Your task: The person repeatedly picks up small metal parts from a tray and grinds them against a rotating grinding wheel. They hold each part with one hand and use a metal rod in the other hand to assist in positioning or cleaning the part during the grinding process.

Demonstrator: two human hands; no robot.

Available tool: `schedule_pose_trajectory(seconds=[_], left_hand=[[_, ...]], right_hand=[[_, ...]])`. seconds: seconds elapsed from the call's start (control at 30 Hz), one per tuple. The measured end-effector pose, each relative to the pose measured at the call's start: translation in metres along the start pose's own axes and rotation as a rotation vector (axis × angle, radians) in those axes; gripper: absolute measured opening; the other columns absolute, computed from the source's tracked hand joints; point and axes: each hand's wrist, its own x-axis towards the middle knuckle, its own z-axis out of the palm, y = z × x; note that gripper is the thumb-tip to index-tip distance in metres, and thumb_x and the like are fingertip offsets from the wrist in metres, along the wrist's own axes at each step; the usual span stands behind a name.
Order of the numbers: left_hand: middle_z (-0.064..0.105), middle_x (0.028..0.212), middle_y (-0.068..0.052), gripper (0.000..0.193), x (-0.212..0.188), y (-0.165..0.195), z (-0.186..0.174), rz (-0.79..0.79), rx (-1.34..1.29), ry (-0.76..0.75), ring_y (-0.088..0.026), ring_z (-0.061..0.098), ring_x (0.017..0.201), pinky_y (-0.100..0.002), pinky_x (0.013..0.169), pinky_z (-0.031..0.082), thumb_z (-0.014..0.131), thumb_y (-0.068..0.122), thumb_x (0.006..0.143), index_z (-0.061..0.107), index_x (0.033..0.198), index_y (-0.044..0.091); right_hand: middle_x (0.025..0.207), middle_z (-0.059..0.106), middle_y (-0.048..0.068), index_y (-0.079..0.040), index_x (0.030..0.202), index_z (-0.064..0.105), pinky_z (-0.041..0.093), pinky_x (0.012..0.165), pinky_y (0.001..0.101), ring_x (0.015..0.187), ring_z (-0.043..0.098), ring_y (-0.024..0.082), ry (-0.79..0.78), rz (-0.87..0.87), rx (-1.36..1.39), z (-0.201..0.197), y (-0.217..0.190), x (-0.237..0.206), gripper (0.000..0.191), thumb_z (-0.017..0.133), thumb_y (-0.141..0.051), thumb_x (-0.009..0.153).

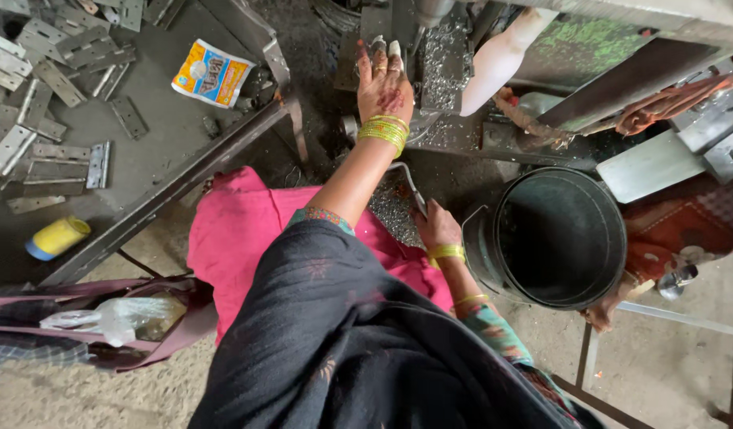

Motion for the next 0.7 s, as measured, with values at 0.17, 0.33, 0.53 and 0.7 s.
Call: schedule_pose_trajectory(seconds=[0.17,0.33,0.53,0.7], left_hand=[[0.045,0.158,-0.007,0.047,-0.015,-0.010,-0.004,0.013,-0.074,0.074,-0.029,0.035,0.150,-0.061,0.124,0.006,0.049,0.008,0.098,0.059,0.144,0.003],[0.043,0.161,-0.005,0.046,-0.015,-0.012,-0.003,0.037,-0.136,0.003,-0.027,0.033,0.150,-0.063,0.125,0.004,0.048,0.005,0.097,0.059,0.141,0.004],[0.034,0.163,-0.014,0.045,0.010,-0.008,0.010,-0.049,-0.116,-0.083,-0.040,0.017,0.155,-0.050,0.126,0.003,0.042,0.017,0.102,0.056,0.142,0.003],[0.037,0.158,-0.016,0.061,0.022,-0.002,0.005,-0.049,0.052,0.040,-0.038,0.019,0.151,-0.051,0.121,0.000,0.041,0.022,0.094,0.050,0.149,-0.004]], right_hand=[[0.094,0.069,0.027,-0.003,0.093,0.063,0.049,0.077,0.0573,0.095,0.064,0.049,-0.015,-0.032,0.075,0.018,0.027,0.011,0.046,0.069,-0.049,0.091],[0.092,0.069,0.028,-0.002,0.091,0.064,0.048,0.077,0.0584,0.093,0.063,0.050,0.030,-0.067,0.009,0.033,0.042,0.019,0.045,0.071,-0.046,0.088],[0.091,0.069,0.029,-0.001,0.092,0.065,0.051,0.077,0.0574,0.092,0.064,0.050,-0.048,-0.068,0.066,0.032,0.040,0.026,0.040,0.071,-0.041,0.089],[0.096,0.070,0.026,-0.004,0.096,0.064,0.051,0.078,0.0583,0.094,0.067,0.048,-0.060,-0.044,-0.139,0.001,0.041,0.037,0.040,0.066,-0.044,0.094]])
